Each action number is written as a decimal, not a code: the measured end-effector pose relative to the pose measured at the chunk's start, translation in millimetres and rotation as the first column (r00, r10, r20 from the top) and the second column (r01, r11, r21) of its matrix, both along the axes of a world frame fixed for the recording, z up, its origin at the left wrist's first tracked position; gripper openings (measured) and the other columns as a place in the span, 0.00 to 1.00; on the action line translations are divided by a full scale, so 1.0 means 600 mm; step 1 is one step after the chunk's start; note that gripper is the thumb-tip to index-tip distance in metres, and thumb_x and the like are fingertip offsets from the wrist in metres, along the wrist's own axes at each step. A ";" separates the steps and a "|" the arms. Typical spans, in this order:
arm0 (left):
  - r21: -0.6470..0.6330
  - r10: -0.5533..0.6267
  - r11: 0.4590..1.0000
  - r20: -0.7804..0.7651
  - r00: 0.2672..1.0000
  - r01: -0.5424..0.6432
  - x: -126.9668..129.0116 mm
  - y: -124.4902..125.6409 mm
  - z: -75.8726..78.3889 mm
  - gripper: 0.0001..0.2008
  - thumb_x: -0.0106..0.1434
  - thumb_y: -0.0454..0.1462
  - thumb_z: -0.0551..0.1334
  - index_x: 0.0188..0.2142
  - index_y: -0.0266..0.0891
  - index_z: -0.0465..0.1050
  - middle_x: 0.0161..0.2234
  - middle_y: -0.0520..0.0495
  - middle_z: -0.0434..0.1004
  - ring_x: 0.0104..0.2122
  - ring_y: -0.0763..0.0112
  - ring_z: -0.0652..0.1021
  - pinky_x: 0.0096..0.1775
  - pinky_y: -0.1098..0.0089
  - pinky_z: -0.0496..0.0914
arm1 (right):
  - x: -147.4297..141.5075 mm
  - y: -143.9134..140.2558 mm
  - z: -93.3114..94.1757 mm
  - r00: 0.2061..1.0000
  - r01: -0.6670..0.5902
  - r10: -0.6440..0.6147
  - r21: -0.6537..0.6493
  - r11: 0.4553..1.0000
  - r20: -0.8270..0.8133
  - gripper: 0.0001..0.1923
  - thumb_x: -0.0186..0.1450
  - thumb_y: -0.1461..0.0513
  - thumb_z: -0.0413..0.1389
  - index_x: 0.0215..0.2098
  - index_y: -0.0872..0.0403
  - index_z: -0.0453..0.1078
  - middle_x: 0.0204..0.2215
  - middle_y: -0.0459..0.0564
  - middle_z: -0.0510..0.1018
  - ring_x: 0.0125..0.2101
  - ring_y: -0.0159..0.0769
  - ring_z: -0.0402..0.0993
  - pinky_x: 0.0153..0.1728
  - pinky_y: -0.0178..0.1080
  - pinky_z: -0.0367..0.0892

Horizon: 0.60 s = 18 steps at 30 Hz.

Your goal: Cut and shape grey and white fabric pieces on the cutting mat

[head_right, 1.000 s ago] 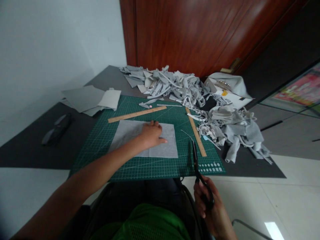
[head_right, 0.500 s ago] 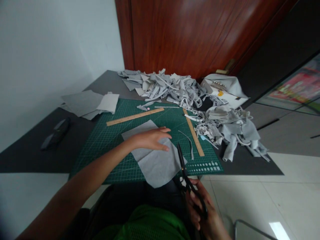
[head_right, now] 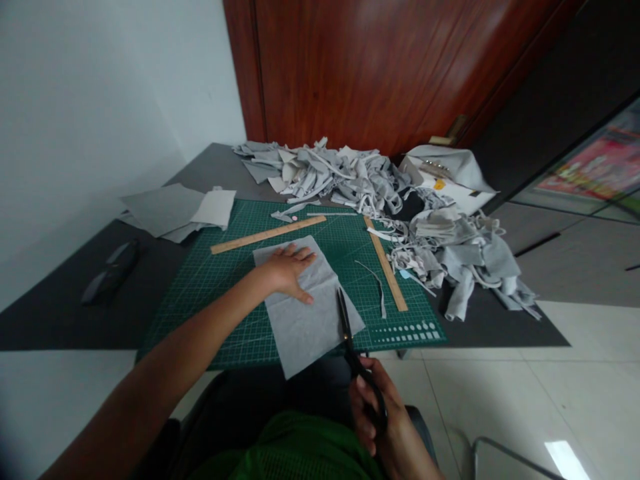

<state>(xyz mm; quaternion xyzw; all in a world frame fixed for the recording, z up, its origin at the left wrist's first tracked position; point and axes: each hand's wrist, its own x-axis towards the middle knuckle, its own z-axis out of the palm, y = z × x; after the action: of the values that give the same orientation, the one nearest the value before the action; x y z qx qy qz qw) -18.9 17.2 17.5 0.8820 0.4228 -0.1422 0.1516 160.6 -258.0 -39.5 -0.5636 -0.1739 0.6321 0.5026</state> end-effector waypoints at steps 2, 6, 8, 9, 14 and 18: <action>-0.015 0.025 1.000 -0.038 0.999 -0.026 -0.025 0.037 0.000 0.68 0.46 0.63 0.73 0.77 0.49 0.41 0.78 0.45 0.36 0.75 0.35 0.40 0.71 0.43 0.42 | -0.011 0.004 0.001 0.998 -0.029 0.030 0.005 1.000 -0.050 0.36 0.55 0.43 0.73 0.52 0.48 0.66 0.22 0.35 0.65 0.14 0.21 0.53 0.10 0.24 0.52; 0.015 0.051 0.999 -0.037 0.998 -0.050 -0.071 0.091 0.001 0.69 0.44 0.63 0.72 0.77 0.48 0.41 0.78 0.45 0.32 0.75 0.38 0.36 0.72 0.47 0.39 | -0.022 -0.005 -0.003 0.988 -0.105 0.108 0.033 0.994 -0.108 0.33 0.57 0.44 0.71 0.52 0.48 0.67 0.24 0.36 0.67 0.14 0.21 0.52 0.10 0.25 0.52; 0.006 0.044 0.999 -0.018 0.999 -0.044 -0.076 0.093 0.003 0.70 0.44 0.64 0.72 0.77 0.47 0.39 0.78 0.44 0.30 0.75 0.40 0.36 0.72 0.49 0.39 | -0.016 -0.015 -0.006 0.987 -0.103 0.108 0.050 0.993 -0.121 0.32 0.58 0.44 0.71 0.53 0.48 0.68 0.25 0.37 0.67 0.15 0.21 0.52 0.11 0.25 0.53; 0.006 0.040 0.999 -0.002 0.999 -0.040 -0.073 0.088 0.004 0.70 0.45 0.65 0.70 0.77 0.45 0.38 0.78 0.42 0.29 0.75 0.40 0.35 0.72 0.49 0.38 | -0.011 -0.019 -0.006 0.988 -0.092 0.098 0.056 0.994 -0.122 0.31 0.59 0.45 0.71 0.53 0.48 0.68 0.25 0.37 0.66 0.15 0.21 0.52 0.11 0.25 0.53; 0.142 0.022 0.989 0.128 0.991 -0.040 -0.014 0.024 -0.006 0.65 0.55 0.70 0.59 0.77 0.35 0.36 0.77 0.35 0.25 0.74 0.36 0.28 0.70 0.39 0.31 | 0.020 -0.038 0.004 0.997 0.028 -0.025 0.042 0.999 -0.072 0.29 0.59 0.47 0.71 0.52 0.48 0.69 0.24 0.37 0.65 0.17 0.23 0.55 0.14 0.25 0.55; 0.015 0.024 1.000 0.039 0.999 -0.025 0.021 -0.014 -0.023 0.73 0.48 0.75 0.60 0.77 0.34 0.33 0.77 0.32 0.24 0.73 0.29 0.30 0.68 0.33 0.31 | 0.034 -0.069 0.007 0.999 0.039 -0.038 0.034 0.999 -0.029 0.29 0.59 0.46 0.71 0.52 0.48 0.71 0.24 0.37 0.65 0.17 0.22 0.54 0.15 0.26 0.53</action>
<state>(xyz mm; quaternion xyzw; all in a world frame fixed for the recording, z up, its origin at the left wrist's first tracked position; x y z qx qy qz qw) -6.3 9.1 3.4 0.8806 0.4316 -0.1200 0.1546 180.8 -299.7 -35.0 -0.5492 -0.1667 0.6271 0.5267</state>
